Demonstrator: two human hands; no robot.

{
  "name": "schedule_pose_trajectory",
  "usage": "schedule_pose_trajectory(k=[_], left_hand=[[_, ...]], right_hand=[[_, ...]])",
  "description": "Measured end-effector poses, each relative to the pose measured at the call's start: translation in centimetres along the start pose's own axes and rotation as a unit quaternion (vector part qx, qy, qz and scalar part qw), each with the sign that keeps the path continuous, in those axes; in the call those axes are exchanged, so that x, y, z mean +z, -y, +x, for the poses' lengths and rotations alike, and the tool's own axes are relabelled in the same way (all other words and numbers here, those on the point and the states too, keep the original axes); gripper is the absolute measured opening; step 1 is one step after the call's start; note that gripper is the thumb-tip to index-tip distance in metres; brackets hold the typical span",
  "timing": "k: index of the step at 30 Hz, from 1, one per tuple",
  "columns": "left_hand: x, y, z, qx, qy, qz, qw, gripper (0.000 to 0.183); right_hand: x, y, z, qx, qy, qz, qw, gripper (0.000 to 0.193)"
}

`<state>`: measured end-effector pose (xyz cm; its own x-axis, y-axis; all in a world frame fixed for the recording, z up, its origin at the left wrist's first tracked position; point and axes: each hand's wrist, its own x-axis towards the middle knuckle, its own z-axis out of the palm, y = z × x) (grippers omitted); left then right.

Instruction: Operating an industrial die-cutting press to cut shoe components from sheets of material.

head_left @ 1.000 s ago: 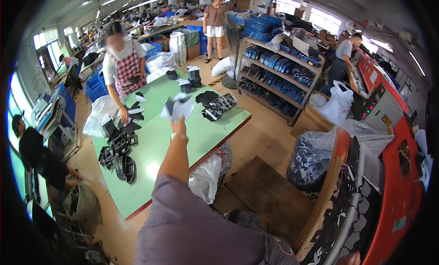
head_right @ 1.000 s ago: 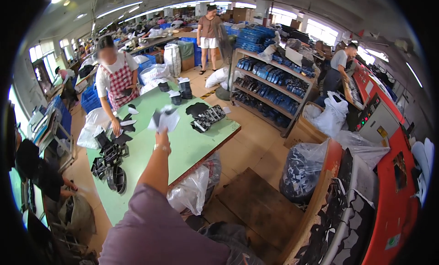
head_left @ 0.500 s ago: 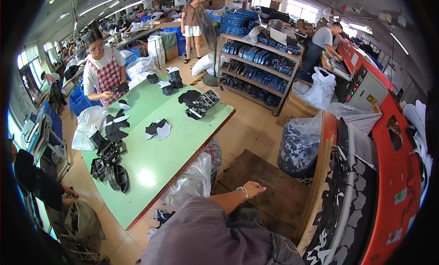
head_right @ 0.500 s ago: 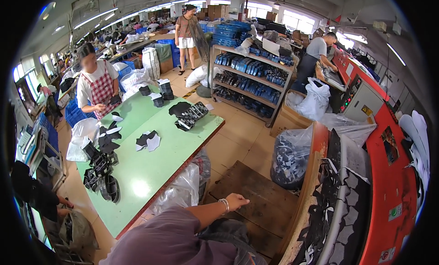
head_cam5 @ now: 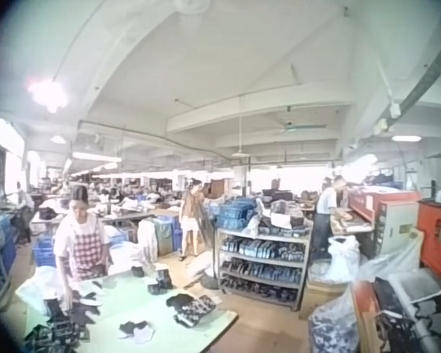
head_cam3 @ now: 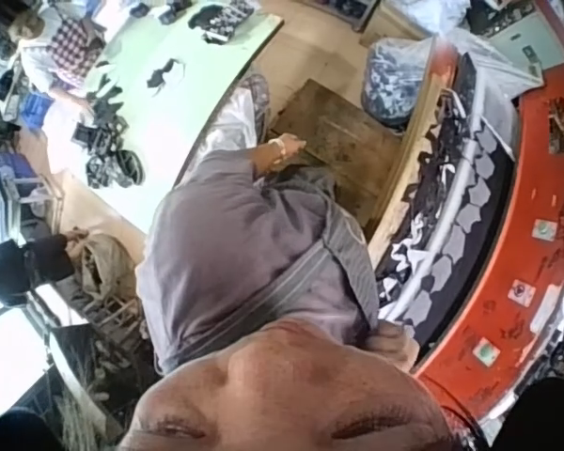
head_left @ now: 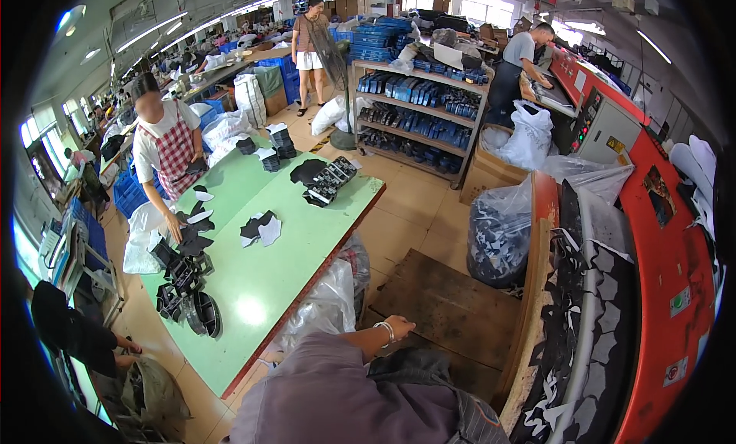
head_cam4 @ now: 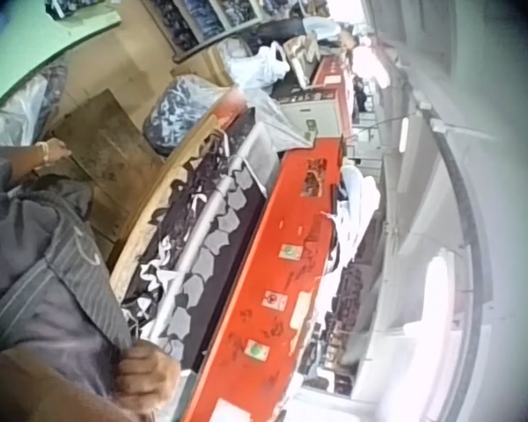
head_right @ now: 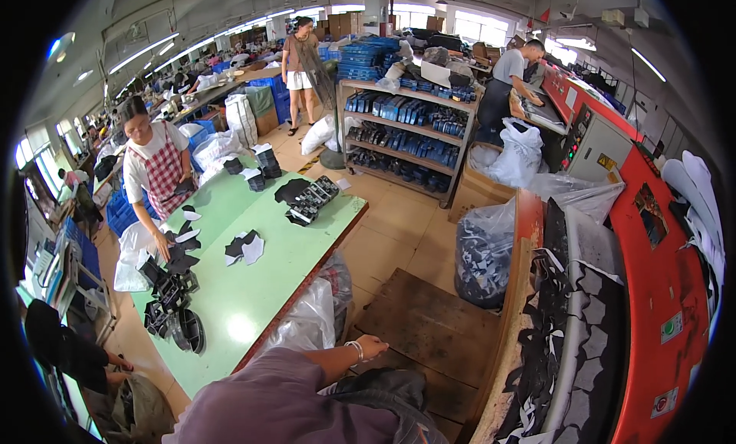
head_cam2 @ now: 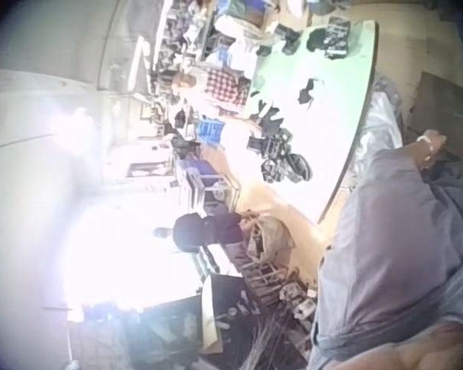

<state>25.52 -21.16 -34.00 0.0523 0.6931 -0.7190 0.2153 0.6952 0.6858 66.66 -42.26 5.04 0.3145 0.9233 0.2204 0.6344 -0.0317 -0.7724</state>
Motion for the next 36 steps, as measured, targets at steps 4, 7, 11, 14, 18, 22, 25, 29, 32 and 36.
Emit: schedule_pose_trajectory(k=[4, 7, 11, 14, 18, 22, 25, 29, 32, 36], left_hand=[[-0.4, -2.2, 0.6, 0.024, 0.007, -0.083, 0.996, 0.032], [1.6, -11.4, 0.6, 0.109, 0.027, -0.064, 0.992, 0.030], [7.6, -24.6, 3.2, 0.353, 0.038, 0.064, 0.933, 0.030], [5.7, -31.5, 5.4, 0.372, 0.029, 0.096, 0.923, 0.024], [8.3, -40.6, 12.5, 0.400, 0.000, 0.062, 0.914, 0.018], [25.4, -56.8, 19.0, 0.532, 0.108, 0.234, 0.806, 0.020], [38.3, -57.9, 21.4, 0.605, 0.135, 0.322, 0.716, 0.024], [47.6, -58.1, 20.2, 0.570, 0.082, 0.517, 0.633, 0.044], [50.0, -58.3, 16.9, 0.470, 0.081, 0.634, 0.609, 0.072], [50.0, -59.5, 20.7, 0.512, 0.113, 0.617, 0.587, 0.036]], right_hand=[[0.8, -1.4, 2.1, 0.018, 0.006, -0.011, 1.000, 0.038], [-6.4, -10.2, -0.5, 0.318, -0.040, -0.388, 0.864, 0.067], [-18.3, -36.3, 12.7, 0.352, -0.071, -0.430, 0.828, 0.057], [-20.3, -43.3, -0.1, 0.414, -0.084, -0.469, 0.775, 0.048], [-12.0, -41.5, -0.6, 0.562, -0.232, -0.318, 0.728, 0.057], [-9.3, -31.0, 3.9, 0.694, -0.285, -0.250, 0.612, 0.077], [-9.6, -30.8, -0.3, 0.722, -0.292, -0.329, 0.534, 0.049], [-6.8, -31.2, 2.3, 0.725, -0.251, -0.380, 0.516, 0.038], [-5.4, -31.0, 3.9, 0.716, -0.236, -0.413, 0.511, 0.048], [-5.6, -33.2, 5.0, 0.713, -0.214, -0.433, 0.508, 0.050]])
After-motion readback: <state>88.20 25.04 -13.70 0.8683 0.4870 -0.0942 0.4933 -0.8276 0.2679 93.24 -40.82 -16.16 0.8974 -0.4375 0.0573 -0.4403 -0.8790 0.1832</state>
